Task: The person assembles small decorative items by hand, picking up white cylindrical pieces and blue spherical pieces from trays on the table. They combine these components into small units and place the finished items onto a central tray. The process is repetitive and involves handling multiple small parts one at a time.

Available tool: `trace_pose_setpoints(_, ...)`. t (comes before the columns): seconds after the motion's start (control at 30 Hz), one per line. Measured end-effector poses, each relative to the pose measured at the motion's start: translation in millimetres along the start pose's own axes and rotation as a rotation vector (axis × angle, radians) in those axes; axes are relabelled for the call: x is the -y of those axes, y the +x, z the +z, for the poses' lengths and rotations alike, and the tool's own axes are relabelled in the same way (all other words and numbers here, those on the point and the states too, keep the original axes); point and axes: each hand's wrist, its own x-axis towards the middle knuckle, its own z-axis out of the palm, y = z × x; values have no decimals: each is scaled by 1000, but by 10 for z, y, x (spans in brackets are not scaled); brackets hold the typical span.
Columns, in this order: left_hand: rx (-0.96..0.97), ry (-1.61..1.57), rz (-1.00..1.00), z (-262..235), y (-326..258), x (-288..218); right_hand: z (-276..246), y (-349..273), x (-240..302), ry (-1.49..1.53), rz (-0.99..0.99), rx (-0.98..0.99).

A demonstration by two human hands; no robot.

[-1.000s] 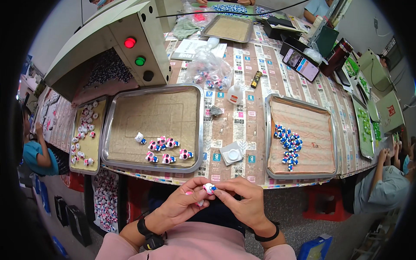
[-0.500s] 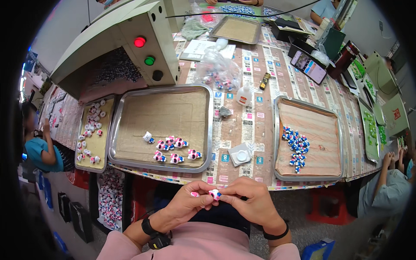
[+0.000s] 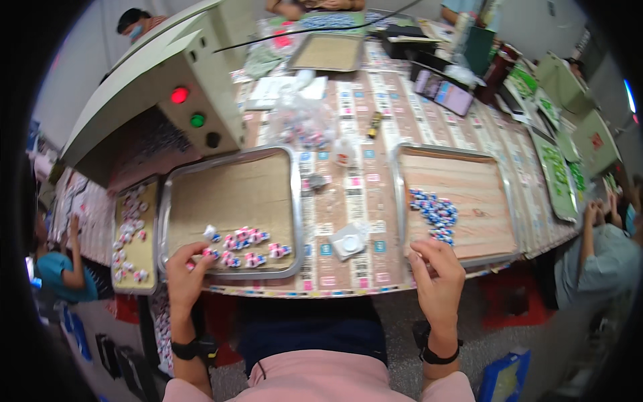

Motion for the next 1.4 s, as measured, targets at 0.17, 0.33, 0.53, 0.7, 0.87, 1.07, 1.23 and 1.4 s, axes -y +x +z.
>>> trace_pose_setpoints(0.17,-138,-18,152,72,-4,-56,-219,127,-420,-190,26,-102)
trace_pose_setpoints(0.33,-61,-595,-204,46,-110,-13,-263,161,-526,-406,-73,-33)
trace_pose_setpoints(0.53,397,-1582,-521,305,-337,-613,-94,225,-447,-453,-53,44)
trace_pose_setpoints(0.7,743,-1648,-689,535,-519,-826,-45,262,-463,-403,-56,2)
trace_pose_setpoints(0.87,850,-1734,-837,731,-558,-943,-30,174,-280,360,233,49)
trace_pose_setpoints(1.07,862,-1770,-853,798,-615,-916,165,-13,-152,590,218,291)
trace_pose_setpoints(1.23,831,-1754,-746,875,-725,-800,329,0,74,637,274,352)
trace_pose_setpoints(1.4,828,-1742,-832,850,-699,-871,483,89,73,255,-95,246)
